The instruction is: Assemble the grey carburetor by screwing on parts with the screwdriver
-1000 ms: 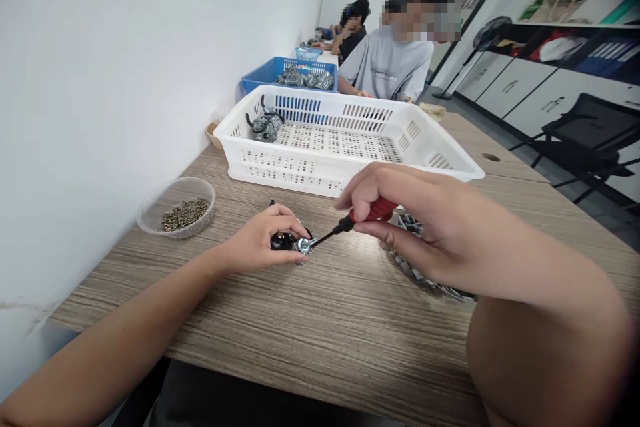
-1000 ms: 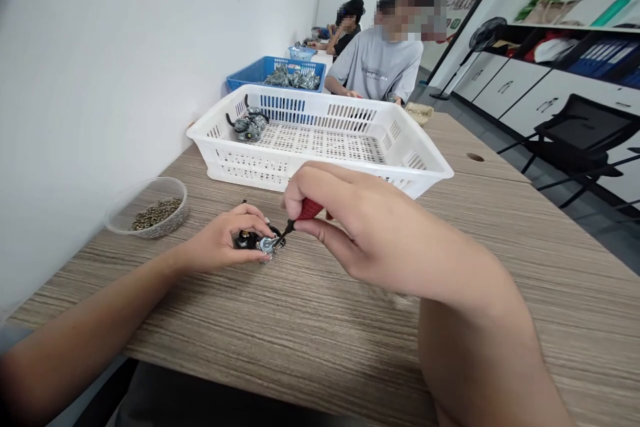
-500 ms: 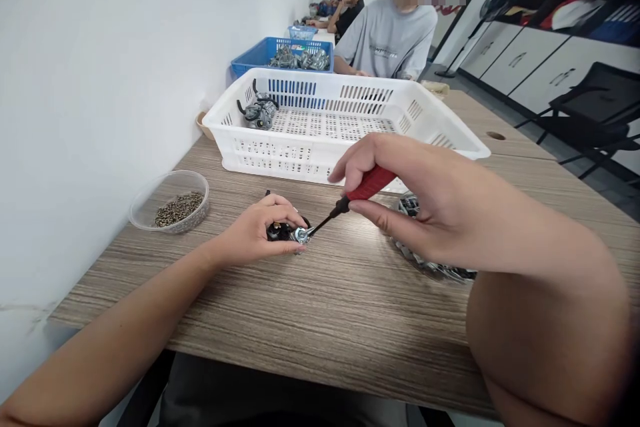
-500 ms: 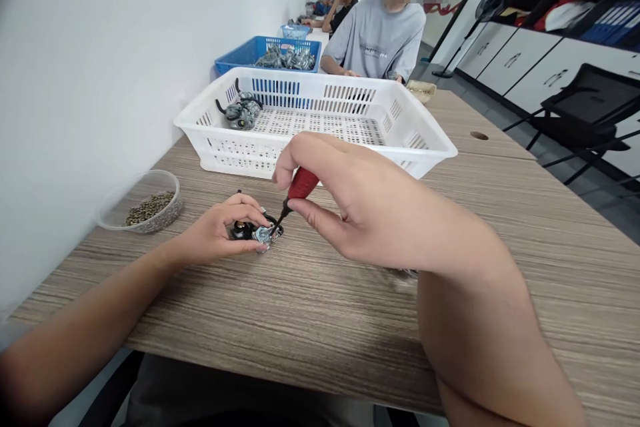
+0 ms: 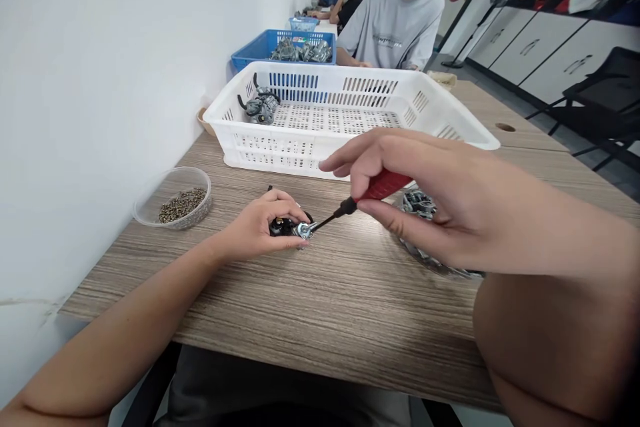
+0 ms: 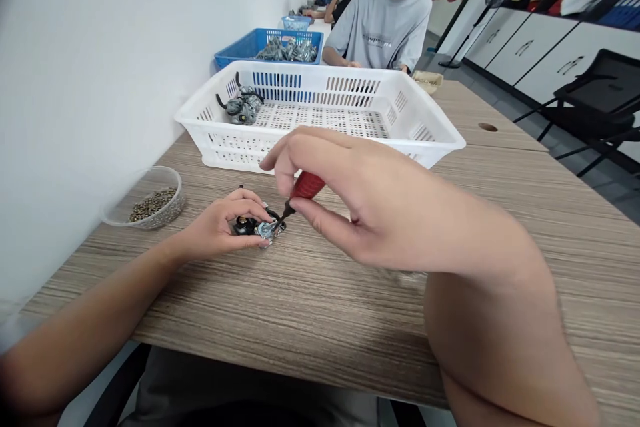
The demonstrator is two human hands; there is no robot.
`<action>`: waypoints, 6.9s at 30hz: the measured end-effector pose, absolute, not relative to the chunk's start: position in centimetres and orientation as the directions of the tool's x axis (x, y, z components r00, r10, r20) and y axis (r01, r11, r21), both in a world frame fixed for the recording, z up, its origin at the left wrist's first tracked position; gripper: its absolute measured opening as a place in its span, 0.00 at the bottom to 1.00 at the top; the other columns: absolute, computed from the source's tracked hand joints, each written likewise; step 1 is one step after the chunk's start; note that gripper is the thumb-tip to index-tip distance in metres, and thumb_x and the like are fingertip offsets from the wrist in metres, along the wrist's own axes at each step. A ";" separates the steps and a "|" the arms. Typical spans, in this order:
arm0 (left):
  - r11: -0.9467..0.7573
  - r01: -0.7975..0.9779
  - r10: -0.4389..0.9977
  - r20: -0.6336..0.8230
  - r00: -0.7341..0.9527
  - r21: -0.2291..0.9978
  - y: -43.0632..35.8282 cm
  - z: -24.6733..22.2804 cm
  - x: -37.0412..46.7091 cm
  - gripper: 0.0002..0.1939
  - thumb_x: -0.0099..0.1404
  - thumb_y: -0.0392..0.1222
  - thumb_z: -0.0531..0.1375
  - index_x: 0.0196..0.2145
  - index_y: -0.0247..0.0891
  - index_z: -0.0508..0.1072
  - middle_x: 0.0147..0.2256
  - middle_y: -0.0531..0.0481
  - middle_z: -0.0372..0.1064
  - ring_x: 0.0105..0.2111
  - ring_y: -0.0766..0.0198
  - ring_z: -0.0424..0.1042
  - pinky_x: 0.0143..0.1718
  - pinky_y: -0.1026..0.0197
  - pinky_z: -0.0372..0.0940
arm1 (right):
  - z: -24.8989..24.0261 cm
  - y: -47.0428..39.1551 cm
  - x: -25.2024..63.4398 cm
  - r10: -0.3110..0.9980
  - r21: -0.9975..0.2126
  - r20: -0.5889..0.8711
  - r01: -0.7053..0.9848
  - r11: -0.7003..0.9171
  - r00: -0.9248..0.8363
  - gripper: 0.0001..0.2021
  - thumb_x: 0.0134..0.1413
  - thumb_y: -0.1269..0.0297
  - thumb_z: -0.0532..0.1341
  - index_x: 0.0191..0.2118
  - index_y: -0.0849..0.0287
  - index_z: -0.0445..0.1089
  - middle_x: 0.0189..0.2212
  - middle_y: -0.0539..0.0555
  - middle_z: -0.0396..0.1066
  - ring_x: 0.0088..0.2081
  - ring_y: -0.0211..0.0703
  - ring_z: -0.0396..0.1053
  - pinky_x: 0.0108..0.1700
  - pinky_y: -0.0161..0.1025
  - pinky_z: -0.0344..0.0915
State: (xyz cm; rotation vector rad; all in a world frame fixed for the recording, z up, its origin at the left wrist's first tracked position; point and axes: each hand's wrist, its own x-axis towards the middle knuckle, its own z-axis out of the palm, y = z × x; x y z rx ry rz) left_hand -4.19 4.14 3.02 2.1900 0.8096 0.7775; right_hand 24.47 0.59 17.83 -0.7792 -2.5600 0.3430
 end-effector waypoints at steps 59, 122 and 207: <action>-0.601 0.341 0.710 0.288 0.642 0.723 4.0 3.3 -4.1 0.17 0.66 0.47 0.76 0.50 0.42 0.84 0.48 0.42 0.79 0.55 0.50 0.75 0.60 0.48 0.71 | 17.0 0.2 25.4 0.682 -0.168 0.328 0.671 0.723 -0.653 0.12 0.71 0.53 0.62 0.53 0.52 0.67 0.50 0.60 0.78 0.39 0.54 0.77 0.33 0.48 0.68; -0.580 0.366 0.729 0.262 0.633 0.728 3.8 3.4 -4.1 0.19 0.66 0.49 0.76 0.51 0.42 0.83 0.48 0.43 0.78 0.56 0.50 0.74 0.60 0.48 0.71 | 17.3 0.1 24.9 0.666 -0.237 0.323 0.624 0.745 -0.672 0.12 0.71 0.51 0.63 0.50 0.52 0.71 0.48 0.59 0.79 0.41 0.52 0.77 0.37 0.46 0.69; -0.533 0.485 0.827 0.306 0.470 0.694 2.6 2.8 -2.7 0.17 0.62 0.51 0.79 0.45 0.43 0.84 0.39 0.48 0.79 0.49 0.50 0.72 0.54 0.47 0.69 | 16.6 1.2 24.1 0.624 -0.267 0.434 0.570 0.778 -0.649 0.11 0.74 0.53 0.63 0.47 0.54 0.66 0.36 0.53 0.78 0.33 0.47 0.76 0.34 0.43 0.65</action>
